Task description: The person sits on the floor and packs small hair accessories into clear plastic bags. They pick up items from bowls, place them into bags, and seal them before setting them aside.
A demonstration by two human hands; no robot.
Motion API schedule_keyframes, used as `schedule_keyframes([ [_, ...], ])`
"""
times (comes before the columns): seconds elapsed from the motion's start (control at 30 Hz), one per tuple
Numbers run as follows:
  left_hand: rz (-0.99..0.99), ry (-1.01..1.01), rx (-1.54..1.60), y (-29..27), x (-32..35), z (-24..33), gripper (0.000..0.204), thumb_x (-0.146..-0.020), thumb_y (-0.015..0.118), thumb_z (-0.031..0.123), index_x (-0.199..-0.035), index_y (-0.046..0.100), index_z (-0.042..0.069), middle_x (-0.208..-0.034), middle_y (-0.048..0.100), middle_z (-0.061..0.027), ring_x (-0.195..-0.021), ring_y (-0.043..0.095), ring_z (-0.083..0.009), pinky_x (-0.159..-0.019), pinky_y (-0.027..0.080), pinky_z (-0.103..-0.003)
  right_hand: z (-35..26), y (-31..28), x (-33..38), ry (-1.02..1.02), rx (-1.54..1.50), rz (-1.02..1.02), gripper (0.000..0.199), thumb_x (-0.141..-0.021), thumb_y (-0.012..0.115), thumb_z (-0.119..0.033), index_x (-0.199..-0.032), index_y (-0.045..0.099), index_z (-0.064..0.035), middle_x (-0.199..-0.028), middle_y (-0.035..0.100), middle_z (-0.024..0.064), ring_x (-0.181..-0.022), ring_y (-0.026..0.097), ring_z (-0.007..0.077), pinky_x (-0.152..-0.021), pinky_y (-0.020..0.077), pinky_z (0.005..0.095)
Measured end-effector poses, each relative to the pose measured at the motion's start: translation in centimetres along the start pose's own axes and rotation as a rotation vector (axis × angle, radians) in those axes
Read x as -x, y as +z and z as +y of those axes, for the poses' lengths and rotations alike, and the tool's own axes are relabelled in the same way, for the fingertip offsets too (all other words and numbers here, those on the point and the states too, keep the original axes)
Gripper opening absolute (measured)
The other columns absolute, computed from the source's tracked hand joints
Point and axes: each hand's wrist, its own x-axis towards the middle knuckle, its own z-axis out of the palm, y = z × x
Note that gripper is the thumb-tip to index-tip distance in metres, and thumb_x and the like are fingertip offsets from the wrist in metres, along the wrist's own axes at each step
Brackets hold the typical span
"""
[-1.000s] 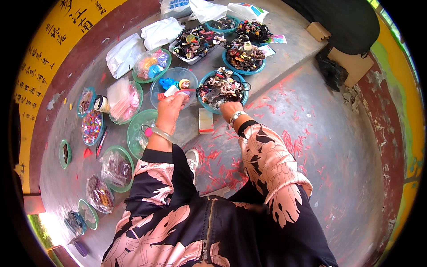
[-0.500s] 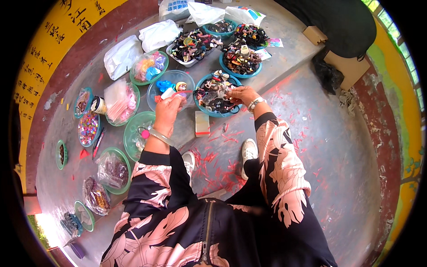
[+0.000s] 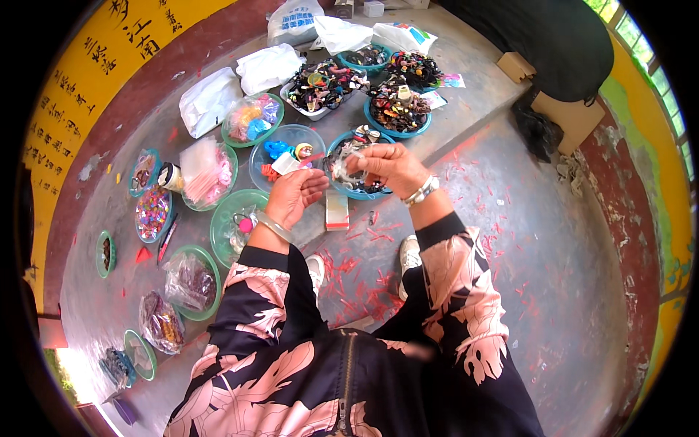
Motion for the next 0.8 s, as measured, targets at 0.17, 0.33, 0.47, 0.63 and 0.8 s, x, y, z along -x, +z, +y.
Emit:
schedule_keyframes([
  [0.17, -0.040, -0.033, 0.133, 0.4, -0.1, -0.5, 0.025, -0.089, 0.046, 0.019, -0.099, 0.055, -0.002, -0.089, 0.062, -0.0108, -0.075, 0.063, -0.0181, -0.063, 0.053, -0.027, 3.1, 2.7, 0.7, 0.056, 0.092, 0.010, 0.016, -0.083, 0.057, -0.006, -0.095, 0.063, 0.0022, -0.090, 0.065, 0.0106, -0.079, 0.062, 0.0153, -0.069, 0.0511, 0.0259],
  [0.33, -0.100, -0.044, 0.154, 0.0, -0.1, -0.5, 0.026, -0.089, 0.045, 0.019, -0.099, 0.055, -0.002, -0.089, 0.062, -0.0113, -0.078, 0.061, -0.0181, -0.068, 0.053, -0.030, 4.7, 3.1, 0.8, 0.075, 0.080, 0.124, 0.013, -0.079, 0.060, -0.003, -0.092, 0.062, 0.0016, -0.084, 0.064, 0.0068, -0.075, 0.062, 0.0133, -0.066, 0.0511, 0.0244],
  [0.47, -0.132, -0.056, 0.184, 0.3, 0.2, -0.3, 0.022, -0.089, 0.047, 0.018, -0.098, 0.055, -0.001, -0.090, 0.061, -0.0104, -0.080, 0.061, -0.0190, -0.070, 0.052, -0.031, 4.8, 3.6, 0.6, 0.135, 0.161, 0.207, 0.022, -0.076, 0.065, -0.006, -0.095, 0.057, 0.0015, -0.081, 0.063, 0.0051, -0.075, 0.061, 0.0133, -0.064, 0.0520, 0.0259],
  [0.63, -0.144, -0.033, 0.188, 0.6, 0.1, -0.5, 0.021, -0.088, 0.049, 0.016, -0.097, 0.054, -0.001, -0.091, 0.060, -0.0109, -0.083, 0.060, -0.0201, -0.072, 0.052, -0.032, 4.8, 4.7, 0.3, 0.108, 0.257, 0.288, 0.039, -0.072, 0.070, -0.011, -0.103, 0.051, 0.0024, -0.079, 0.062, 0.0073, -0.070, 0.061, 0.0136, -0.057, 0.0523, 0.0264],
  [0.8, -0.131, -0.007, 0.126, 1.3, 0.1, -0.6, 0.022, -0.087, 0.052, 0.018, -0.097, 0.054, -0.001, -0.090, 0.060, -0.0098, -0.084, 0.060, -0.0190, -0.073, 0.052, -0.031, 6.2, 4.2, -0.1, 0.039, 0.471, 0.378, 0.033, -0.070, 0.069, -0.009, -0.097, 0.055, 0.0044, -0.078, 0.062, 0.0098, -0.061, 0.060, 0.0131, -0.052, 0.0512, 0.0262],
])
